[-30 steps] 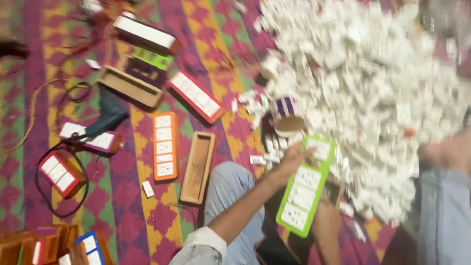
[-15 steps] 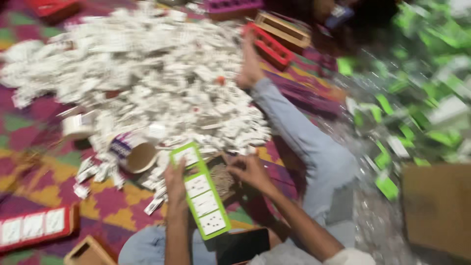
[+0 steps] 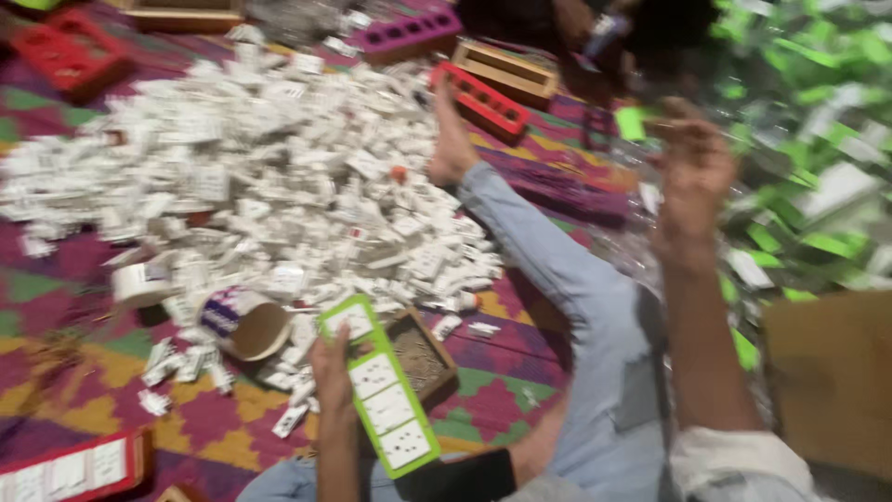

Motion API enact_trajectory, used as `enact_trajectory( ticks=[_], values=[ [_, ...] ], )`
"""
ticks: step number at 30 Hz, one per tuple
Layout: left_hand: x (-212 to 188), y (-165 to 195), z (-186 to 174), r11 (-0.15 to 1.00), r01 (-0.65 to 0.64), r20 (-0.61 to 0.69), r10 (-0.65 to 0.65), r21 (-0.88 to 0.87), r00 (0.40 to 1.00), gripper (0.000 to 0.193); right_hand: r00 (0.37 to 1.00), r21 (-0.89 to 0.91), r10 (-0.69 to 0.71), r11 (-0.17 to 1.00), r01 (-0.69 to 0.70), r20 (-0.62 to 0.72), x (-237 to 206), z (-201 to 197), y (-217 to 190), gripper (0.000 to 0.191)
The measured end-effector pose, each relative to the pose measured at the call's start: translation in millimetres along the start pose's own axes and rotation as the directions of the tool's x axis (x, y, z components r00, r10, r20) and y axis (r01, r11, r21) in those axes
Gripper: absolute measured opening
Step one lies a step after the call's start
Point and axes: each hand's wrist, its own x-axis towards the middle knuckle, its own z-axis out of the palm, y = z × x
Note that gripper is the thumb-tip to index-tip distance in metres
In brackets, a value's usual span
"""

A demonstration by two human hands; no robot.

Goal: The person assembles a green multi-gang electrical socket panel by inserting white socket modules and switches into the frame. They pick components from a large pile on the floor, place them into the panel, and secure them with screws from a small wooden box.

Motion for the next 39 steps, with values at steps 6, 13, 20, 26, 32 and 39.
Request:
enact_trajectory(
  ticks=[6, 13, 20, 26, 32, 39],
  values=[
    [7, -4, 1, 0.997, 0.076, -0.016, -0.076, -0.008, 0.997, 0.035, 0.988, 0.397, 0.012, 0.915, -0.073, 0.155, -3, 41, -17, 0.009],
    [10, -9, 11, 0.998, 0.023, -0.023, -0.022, 0.050, 0.999, 0.036, 0.170, 0.104, -0.050, 0.939, -0.327, 0.984, -111, 143, -30, 0.013],
    [3, -15, 7, 0.999, 0.048, 0.024, -0.048, 0.010, 0.999, 0.034, -0.182, -0.200, 0.236, 0.960, 0.194, 0.955, -202, 135, -5, 0.026],
    [-2, -4, 16, 0.997, 0.073, 0.049, -0.073, -0.003, 0.996, 0.033, 0.076, -0.210, 0.224, 0.966, -0.154, 0.972, -173, 110, -3, 0.022],
    [-15, 0, 17, 0.998, 0.059, 0.006, -0.059, 0.024, 0.998, 0.033, 0.743, 0.645, 0.064, 0.451, -0.617, 0.666, -114, 64, -47, 0.025],
    [-8, 3, 15, 0.996, 0.084, 0.013, -0.084, -0.028, 0.996, 0.031, 0.822, 0.457, 0.056, 0.809, -0.370, 0.567, -135, 82, -78, 0.022]
  ],
)
